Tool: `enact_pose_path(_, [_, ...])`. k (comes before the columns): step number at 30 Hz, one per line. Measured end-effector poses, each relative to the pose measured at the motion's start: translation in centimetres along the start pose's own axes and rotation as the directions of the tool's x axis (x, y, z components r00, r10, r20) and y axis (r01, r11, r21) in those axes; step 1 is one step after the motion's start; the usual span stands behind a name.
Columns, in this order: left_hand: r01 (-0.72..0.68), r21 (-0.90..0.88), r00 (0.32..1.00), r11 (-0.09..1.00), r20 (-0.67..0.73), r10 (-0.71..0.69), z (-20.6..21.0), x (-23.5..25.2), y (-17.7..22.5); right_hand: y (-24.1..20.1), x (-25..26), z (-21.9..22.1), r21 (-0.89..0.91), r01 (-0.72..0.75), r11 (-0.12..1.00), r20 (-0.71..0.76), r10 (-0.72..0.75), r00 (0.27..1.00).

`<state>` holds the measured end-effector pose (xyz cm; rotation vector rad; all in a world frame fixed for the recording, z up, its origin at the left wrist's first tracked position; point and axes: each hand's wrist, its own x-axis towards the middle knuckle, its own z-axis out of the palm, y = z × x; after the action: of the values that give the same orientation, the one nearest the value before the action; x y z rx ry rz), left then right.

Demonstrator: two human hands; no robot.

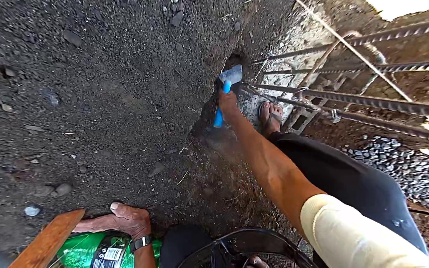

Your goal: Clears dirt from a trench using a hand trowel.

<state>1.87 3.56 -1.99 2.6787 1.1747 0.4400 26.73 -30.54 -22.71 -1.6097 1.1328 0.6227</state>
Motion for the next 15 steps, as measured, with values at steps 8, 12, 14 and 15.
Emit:
enact_pose_path(8, [0.009, -0.031, 1.0, 0.999, 0.011, -0.009, 0.0, 0.2, 0.5, -2.0, 2.0, 0.3, -0.071, 0.012, 0.997, -0.049, -0.015, 0.999])
enact_pose_path(12, [0.018, -0.03, 1.0, 0.999, 0.019, -0.017, 0.0, 0.0, 0.4, -2.2, 4.0, -0.8, -0.124, 0.009, 0.992, -0.081, -0.019, 0.997])
enact_pose_path(14, [0.018, -0.033, 1.0, 0.999, 0.007, -0.017, 0.0, 0.1, 0.2, -2.6, 4.2, -1.3, -0.124, 0.002, 0.992, -0.065, -0.01, 0.998])
enact_pose_path(15, [0.019, -0.029, 1.0, 0.999, 0.001, -0.019, -0.1, 0.1, 0.0, -2.6, 3.6, -1.7, -0.127, 0.0, 0.992, -0.055, -0.007, 0.998])
